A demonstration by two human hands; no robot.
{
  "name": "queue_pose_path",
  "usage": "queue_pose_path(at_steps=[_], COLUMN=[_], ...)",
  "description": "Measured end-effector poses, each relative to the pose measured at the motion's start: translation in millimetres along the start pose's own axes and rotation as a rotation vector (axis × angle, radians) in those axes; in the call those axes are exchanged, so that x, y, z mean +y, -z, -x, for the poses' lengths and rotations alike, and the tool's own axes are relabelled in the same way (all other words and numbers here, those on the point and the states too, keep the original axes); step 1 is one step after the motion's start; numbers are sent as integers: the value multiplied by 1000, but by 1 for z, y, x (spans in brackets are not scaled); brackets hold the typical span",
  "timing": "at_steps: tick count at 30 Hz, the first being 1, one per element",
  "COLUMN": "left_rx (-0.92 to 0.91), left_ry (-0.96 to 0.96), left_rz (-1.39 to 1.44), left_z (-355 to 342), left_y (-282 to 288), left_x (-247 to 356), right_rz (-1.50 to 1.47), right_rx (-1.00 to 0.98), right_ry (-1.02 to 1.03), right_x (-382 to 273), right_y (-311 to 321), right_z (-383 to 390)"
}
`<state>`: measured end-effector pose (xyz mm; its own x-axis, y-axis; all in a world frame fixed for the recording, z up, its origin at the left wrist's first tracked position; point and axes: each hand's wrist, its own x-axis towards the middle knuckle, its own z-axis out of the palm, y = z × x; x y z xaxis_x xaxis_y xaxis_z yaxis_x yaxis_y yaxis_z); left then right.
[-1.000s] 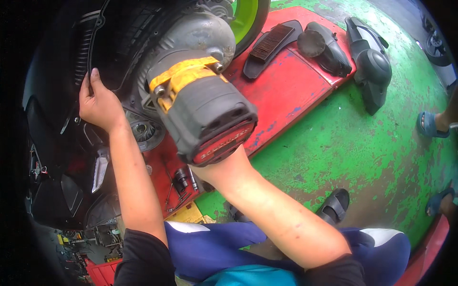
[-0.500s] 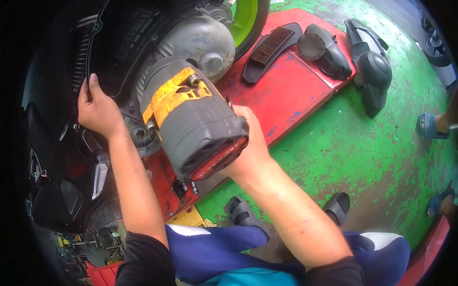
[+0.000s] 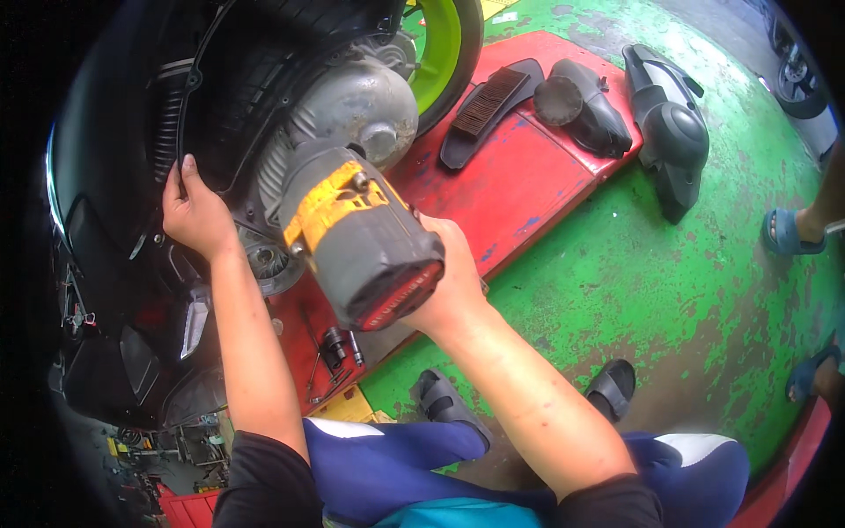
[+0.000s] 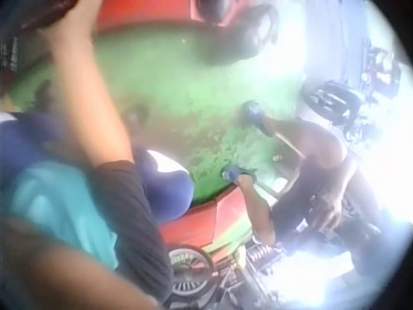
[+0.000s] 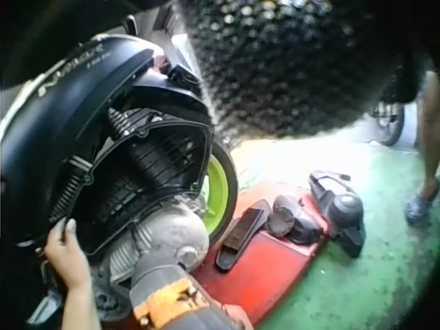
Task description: The person removes covers from a motorcycle, unfastens bolts from the engine casing using an impact wrench, and removes the metal casing cover by hand.
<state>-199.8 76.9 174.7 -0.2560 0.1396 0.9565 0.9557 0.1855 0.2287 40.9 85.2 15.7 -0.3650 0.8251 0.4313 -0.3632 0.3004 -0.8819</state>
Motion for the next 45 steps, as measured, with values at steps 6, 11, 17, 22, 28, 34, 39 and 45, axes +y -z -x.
queue_pose_path(at_steps=[6,11,17,22,28,34,39,45], left_rx=[-3,-15,12,-12,-42,-43,-43,-35], left_ry=[-23,-85,-22,-21,4,3,34,9], left_rz=[-23,-104,-24,-10,-92,-79,-37,-46], left_z=[1,5,3,3,5,3,1,3], left_y=[4,0,2,5,13,15,19,16], left_x=[-5,-2,-4,-7,-1,-1,-3,-4], right_rz=[-593,-231,586,624,529,511,-278,703], right_rx=[36,85,171,171,201,176,195,90], right_ry=[-261,-198,157,308,277,285,-152,460], right_x=[7,25,47,20,21,34,-1,12], right_y=[7,20,38,53,48,52,49,63], right_z=[10,12,-5,-23,-36,-38,-49,-52])
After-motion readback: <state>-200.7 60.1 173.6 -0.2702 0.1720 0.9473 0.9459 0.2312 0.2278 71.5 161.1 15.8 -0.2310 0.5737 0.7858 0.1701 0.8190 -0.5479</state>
